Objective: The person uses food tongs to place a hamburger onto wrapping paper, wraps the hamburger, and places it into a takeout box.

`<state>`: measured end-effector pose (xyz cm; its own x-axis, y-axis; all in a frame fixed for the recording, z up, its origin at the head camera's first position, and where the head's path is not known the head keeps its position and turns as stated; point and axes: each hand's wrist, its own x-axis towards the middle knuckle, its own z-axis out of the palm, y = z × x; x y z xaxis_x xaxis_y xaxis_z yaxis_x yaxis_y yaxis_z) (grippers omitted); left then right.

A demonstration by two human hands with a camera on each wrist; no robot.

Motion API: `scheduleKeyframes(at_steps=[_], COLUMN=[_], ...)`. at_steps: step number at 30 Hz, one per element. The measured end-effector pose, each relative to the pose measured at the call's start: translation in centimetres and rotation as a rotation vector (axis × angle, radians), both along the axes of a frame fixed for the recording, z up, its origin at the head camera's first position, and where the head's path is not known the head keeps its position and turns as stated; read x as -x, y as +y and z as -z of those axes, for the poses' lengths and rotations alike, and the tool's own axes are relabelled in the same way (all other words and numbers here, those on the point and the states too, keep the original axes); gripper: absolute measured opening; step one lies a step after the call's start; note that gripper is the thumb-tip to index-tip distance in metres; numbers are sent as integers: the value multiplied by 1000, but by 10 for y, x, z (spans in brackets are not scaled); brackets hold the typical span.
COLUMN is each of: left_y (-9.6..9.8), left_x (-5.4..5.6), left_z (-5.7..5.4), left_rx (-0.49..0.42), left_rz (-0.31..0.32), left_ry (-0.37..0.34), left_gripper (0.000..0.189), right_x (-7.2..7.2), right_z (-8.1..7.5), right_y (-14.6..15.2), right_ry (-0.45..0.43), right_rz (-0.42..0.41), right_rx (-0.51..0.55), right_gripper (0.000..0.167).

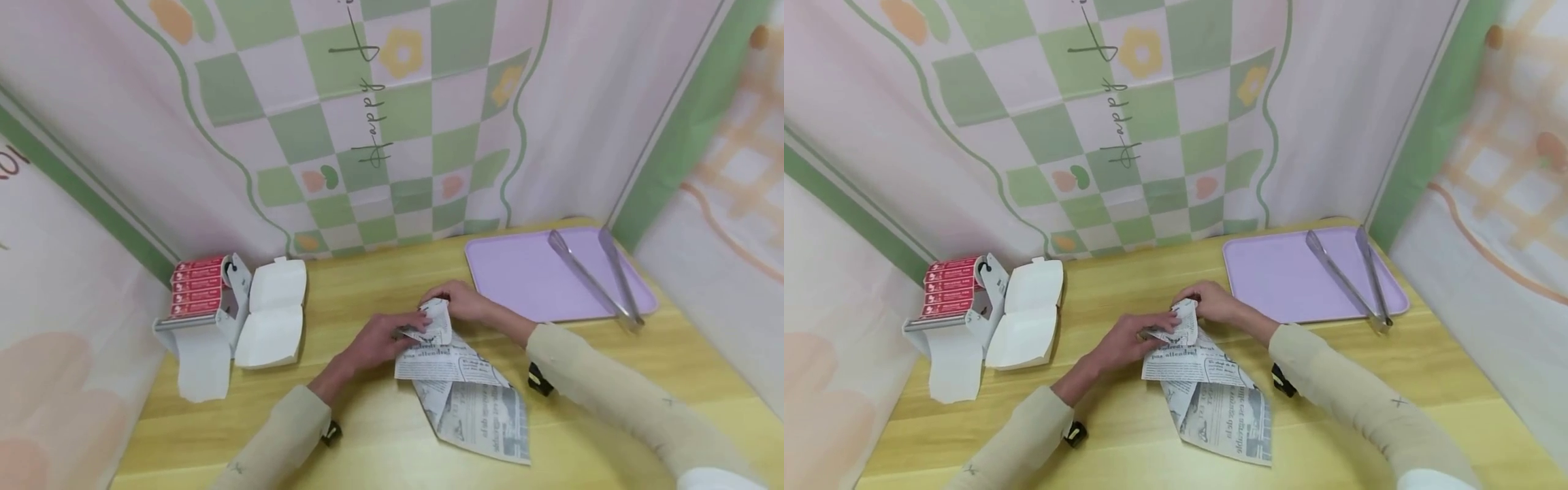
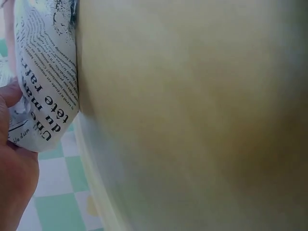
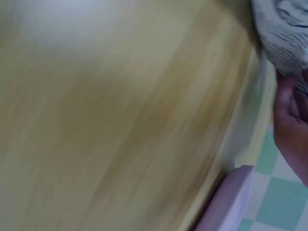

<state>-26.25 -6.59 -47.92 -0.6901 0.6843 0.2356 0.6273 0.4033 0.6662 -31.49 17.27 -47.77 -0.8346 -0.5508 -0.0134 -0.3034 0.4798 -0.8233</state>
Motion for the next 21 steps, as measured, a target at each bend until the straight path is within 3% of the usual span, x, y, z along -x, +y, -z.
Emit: scheduleKeyframes(at_steps=[4, 10, 12, 14, 16, 18, 21], left_y=[-2, -4, -3, -2, -2, -1, -1], left_x=[-2, -2, -1, -1, -1, -2, -7], left_z=[0, -1, -1, 0, 0, -1, -5], left_rx=[0, 26, 31, 37, 41, 66, 159], left_rz=[-101, -272, -299, -307, -300, -278, -234], left_ry=[-49, -181, -191, -177, -152, -112, 7], left_gripper=[52, 56, 54, 52, 50, 47, 44], right_x=[-2, -3, -5, -7, -11, -14, -17], right_z=[1, 2, 1, 0, -2, -3, -2], right_y=[0, 3, 2, 1, 0, 1, 6], right_ry=[118, 1, 1, 54, 182, 372, 821], right_rz=[69, 92, 95, 67, -16, -147, -337], right_rx=[-29, 68, 89, 96, 60, 7, -125], right_gripper=[22, 13, 14, 16, 19, 21, 30])
